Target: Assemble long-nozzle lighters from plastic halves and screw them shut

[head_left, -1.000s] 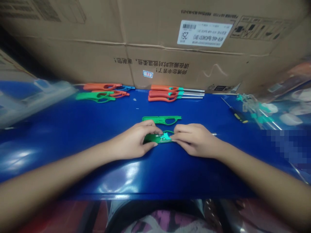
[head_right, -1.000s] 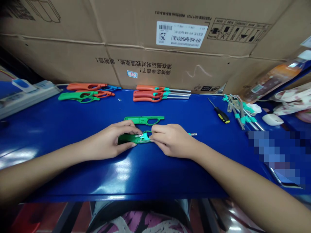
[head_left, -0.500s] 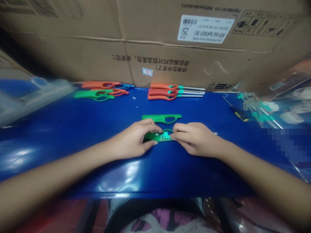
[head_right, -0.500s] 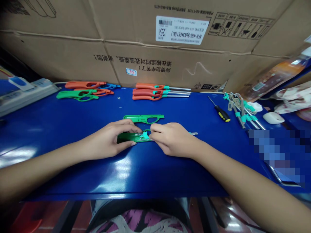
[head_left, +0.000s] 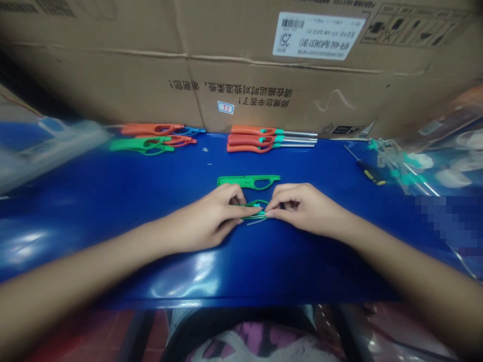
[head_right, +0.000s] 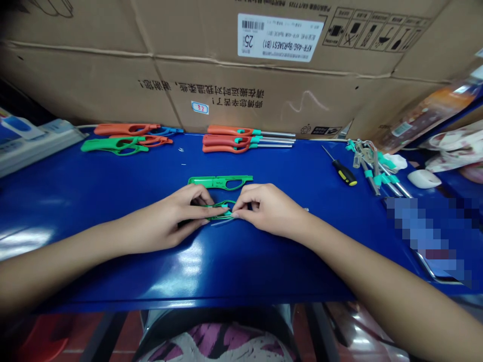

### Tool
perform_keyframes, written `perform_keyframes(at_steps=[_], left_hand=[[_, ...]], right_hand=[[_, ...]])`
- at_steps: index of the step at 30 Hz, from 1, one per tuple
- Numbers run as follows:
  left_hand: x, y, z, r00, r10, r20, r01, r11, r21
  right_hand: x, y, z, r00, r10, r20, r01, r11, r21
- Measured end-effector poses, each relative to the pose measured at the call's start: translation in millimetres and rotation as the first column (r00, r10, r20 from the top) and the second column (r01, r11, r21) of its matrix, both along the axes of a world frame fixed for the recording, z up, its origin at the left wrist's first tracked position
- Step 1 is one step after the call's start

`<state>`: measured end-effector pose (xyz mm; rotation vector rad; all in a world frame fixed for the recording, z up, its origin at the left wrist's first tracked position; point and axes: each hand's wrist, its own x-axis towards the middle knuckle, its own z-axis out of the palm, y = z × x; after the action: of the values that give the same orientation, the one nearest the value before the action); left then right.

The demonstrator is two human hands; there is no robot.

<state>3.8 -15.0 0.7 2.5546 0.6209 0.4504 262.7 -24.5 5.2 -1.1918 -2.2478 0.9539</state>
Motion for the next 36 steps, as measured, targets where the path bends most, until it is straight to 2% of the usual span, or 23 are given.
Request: perform_keyframes(at_steps=[4, 11, 15, 20, 25, 36], left_hand=[[0.7, -1.7, 3.6, 0.997, -0.027, -0.069, 0.032, 0.997, 0.068], [0.2, -5.1, 10.9, 0.987, -0.021, -0.161, 0.043, 0.989, 0.139], [-1.5, -1.8, 6.5, 0.993, -0.028, -0.114, 0.045, 0.988, 0.150], [-2.9, 3.8, 1.0, 1.000, -0.021, -0.015, 0.023, 0.995, 0.099], [-2.4, 4.6, -1.8, 0.998, -0.020, 0.051, 0.014, 0.993, 0.118], [-1.2, 6.1, -2.9, 0.999, -0.030, 0.030, 0.027, 0.993, 0.112]], right_hand=[[-0.7, -1.0, 1.6, 1.000, 0.014, 0.026, -0.014, 1.000, 0.010], [-2.6, -5.4, 4.2, 0.993, 0.043, 0.113, -0.060, 0.987, 0.148], [-0.8, -6.0, 6.2, 0.984, 0.056, 0.170, -0.090, 0.976, 0.199], [1.4, -4.0, 5.8, 0.985, 0.047, 0.164, -0.078, 0.980, 0.185], [2.9, -2.7, 4.6, 0.980, 0.040, 0.193, -0.080, 0.976, 0.202], [4.7, -2.7, 2.9, 0.979, 0.047, 0.198, -0.094, 0.967, 0.235]])
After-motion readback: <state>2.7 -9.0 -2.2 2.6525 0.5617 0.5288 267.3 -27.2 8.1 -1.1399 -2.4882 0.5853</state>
